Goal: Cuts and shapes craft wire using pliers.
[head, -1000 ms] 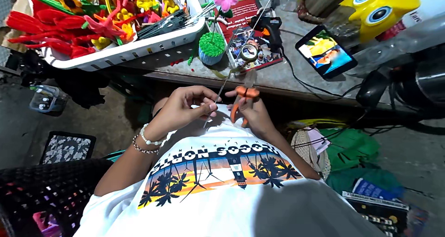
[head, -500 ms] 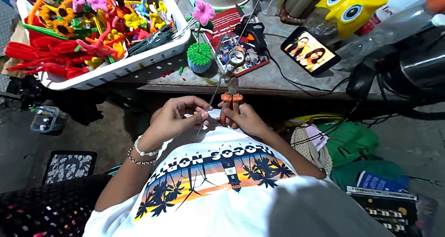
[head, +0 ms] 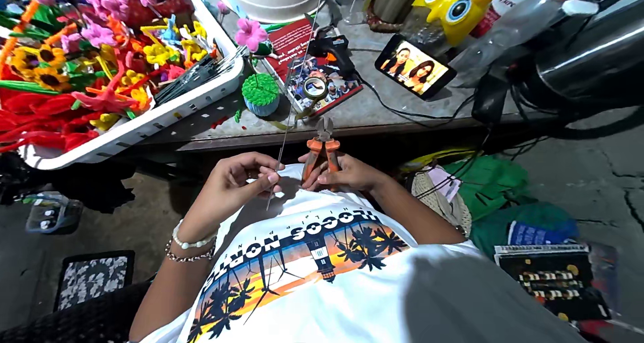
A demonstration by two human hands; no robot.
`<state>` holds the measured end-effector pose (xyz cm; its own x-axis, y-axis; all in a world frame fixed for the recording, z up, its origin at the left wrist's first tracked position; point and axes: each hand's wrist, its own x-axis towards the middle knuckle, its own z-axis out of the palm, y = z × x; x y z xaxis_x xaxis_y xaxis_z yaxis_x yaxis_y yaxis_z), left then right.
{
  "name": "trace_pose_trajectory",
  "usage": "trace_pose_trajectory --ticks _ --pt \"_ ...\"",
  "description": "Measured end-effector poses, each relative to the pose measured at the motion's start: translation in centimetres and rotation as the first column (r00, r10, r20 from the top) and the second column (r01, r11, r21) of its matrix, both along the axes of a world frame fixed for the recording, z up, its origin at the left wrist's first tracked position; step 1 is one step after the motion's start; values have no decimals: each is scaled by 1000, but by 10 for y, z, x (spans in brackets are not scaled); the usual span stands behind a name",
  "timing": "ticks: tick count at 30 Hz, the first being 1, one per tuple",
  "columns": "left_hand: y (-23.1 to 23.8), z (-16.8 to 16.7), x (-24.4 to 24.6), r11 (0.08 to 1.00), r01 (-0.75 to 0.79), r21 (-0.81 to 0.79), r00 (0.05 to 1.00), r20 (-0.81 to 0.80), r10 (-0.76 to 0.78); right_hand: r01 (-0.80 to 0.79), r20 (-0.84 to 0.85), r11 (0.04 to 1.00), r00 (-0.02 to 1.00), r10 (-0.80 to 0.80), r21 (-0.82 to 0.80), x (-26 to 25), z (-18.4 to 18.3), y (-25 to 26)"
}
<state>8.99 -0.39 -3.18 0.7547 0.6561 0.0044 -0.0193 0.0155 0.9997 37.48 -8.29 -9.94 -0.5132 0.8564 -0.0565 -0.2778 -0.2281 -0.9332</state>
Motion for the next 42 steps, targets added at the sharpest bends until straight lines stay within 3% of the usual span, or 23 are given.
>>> trace_pose_trajectory --ticks 2,6,9,13,25,42 --pt "0 -1 1 1000 18 -23 1000 12 -18 -60 -103 997 993 66 54 2 -12 1" --pt "-1 1 4 996 54 -64 998 27 -53 85 -228 994 971 -69 63 -12 -23 4" --pt "-2 3 4 995 74 -72 997 31 -72 259 -30 966 965 -259 1 -25 -12 4" --pt "-1 7 2 992 92 -87 996 12 -91 316 259 946 910 -324 75 -33 9 2" --pt "-1 8 -8 934 236 -268 959 218 -180 200 299 961 921 -251 190 -51 27 6" --pt "-2 10 -6 886 232 -402 960 243 -141 223 464 904 799 -384 365 -58 35 4"
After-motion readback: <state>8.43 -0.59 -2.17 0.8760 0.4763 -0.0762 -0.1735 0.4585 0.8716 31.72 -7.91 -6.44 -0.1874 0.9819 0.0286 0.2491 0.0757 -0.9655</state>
